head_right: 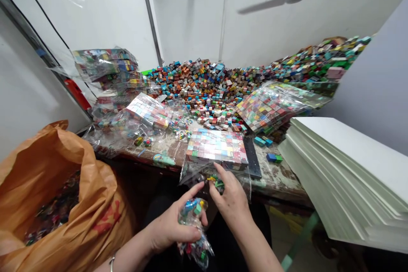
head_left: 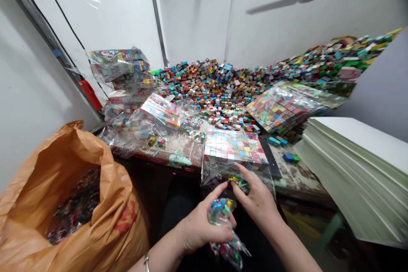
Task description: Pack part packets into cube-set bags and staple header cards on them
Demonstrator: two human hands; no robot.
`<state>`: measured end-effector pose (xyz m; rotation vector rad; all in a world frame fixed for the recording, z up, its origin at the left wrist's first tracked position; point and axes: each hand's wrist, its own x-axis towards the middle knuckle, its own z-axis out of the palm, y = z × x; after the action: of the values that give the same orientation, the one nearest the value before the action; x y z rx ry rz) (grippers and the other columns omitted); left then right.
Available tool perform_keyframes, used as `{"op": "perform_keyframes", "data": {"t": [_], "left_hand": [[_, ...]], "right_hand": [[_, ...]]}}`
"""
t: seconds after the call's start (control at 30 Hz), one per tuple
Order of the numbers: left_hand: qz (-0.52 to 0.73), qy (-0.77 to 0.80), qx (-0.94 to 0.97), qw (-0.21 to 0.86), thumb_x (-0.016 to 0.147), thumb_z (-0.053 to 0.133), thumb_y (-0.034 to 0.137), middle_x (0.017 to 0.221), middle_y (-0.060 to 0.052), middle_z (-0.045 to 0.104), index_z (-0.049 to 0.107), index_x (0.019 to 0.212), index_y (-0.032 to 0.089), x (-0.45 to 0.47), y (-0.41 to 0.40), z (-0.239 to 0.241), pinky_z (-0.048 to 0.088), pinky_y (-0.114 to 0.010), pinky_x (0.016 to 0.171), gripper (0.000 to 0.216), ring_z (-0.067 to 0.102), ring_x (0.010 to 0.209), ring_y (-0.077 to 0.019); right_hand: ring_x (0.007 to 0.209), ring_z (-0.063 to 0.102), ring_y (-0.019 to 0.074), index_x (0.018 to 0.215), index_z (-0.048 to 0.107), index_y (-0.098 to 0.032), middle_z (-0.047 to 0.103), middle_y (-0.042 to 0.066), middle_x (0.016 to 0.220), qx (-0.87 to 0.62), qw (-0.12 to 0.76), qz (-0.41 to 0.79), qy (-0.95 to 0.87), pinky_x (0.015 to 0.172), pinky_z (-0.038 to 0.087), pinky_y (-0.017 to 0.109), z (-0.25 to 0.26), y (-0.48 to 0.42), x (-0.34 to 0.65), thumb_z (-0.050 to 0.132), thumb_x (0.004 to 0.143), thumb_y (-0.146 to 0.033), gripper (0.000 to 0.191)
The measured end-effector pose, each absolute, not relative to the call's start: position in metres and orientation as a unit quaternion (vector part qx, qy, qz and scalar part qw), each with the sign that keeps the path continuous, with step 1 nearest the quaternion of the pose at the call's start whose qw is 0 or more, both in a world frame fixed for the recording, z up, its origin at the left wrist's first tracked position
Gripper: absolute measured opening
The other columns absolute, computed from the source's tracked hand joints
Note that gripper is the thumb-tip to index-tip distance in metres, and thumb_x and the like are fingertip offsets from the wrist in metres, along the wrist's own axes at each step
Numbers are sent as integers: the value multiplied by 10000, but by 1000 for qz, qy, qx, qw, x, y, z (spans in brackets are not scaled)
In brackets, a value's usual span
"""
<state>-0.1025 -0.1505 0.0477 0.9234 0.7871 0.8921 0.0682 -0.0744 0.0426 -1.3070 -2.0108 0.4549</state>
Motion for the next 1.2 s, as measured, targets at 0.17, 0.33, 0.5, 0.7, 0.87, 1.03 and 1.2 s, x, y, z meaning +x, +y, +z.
{"op": "perform_keyframes", "data": {"t": [0.17,0.33,0.5,0.7,0.87,1.03,1.2], "left_hand": [[479,387,370,696,596,682,70,850,-33,599,365,1264,216,-87,-137,55,411,-232,633,753,524,673,-104],[555,364,302,684,634,654,92,898,-55,600,345,1240,215,-64,-115,73,437,-260,670,692,550,715,-132],[568,423,382,594,657,640,119,942,-47,579,403,1180,219,-70,-111,81,438,-262,741,583,552,791,-147],[485,486,494,533,667,605,105,911,-34,565,382,1209,216,-107,-140,46,435,-254,732,596,545,764,-135],[463,526,497,512,683,594,135,942,-42,573,399,1213,228,-121,-148,29,442,-263,710,573,555,760,-142],[501,547,533,408,645,595,120,1036,-51,551,518,1107,222,-122,-141,36,402,-331,869,479,533,945,-208],[515,560,551,342,642,556,85,1148,-68,503,540,1054,204,-118,-132,43,325,-360,964,429,465,1080,-225]], "right_hand": [[1015,530,253,1214,421,-128,543,149,1136,-507,374,89,-771,872,429,405,37,-61,69,474,795,-353,479],[1015,545,272,1188,447,-135,569,142,1118,-555,354,128,-742,828,459,395,61,-44,65,507,741,-409,527],[1017,549,257,1205,436,-164,557,119,1156,-541,316,120,-770,810,471,371,72,-41,69,499,740,-379,516],[902,587,196,1100,507,-217,603,61,970,-487,275,113,-821,767,498,307,47,-90,105,486,778,-315,337],[879,577,225,1021,575,-231,495,97,1012,-525,313,35,-791,706,517,319,34,-118,132,538,754,-360,299],[764,598,179,977,618,-229,244,118,1346,-531,318,10,-786,661,528,310,31,-117,134,543,750,-336,262],[1059,529,236,1200,483,-197,401,100,1318,-520,281,38,-806,815,498,315,33,-97,128,458,801,-295,413]]}}
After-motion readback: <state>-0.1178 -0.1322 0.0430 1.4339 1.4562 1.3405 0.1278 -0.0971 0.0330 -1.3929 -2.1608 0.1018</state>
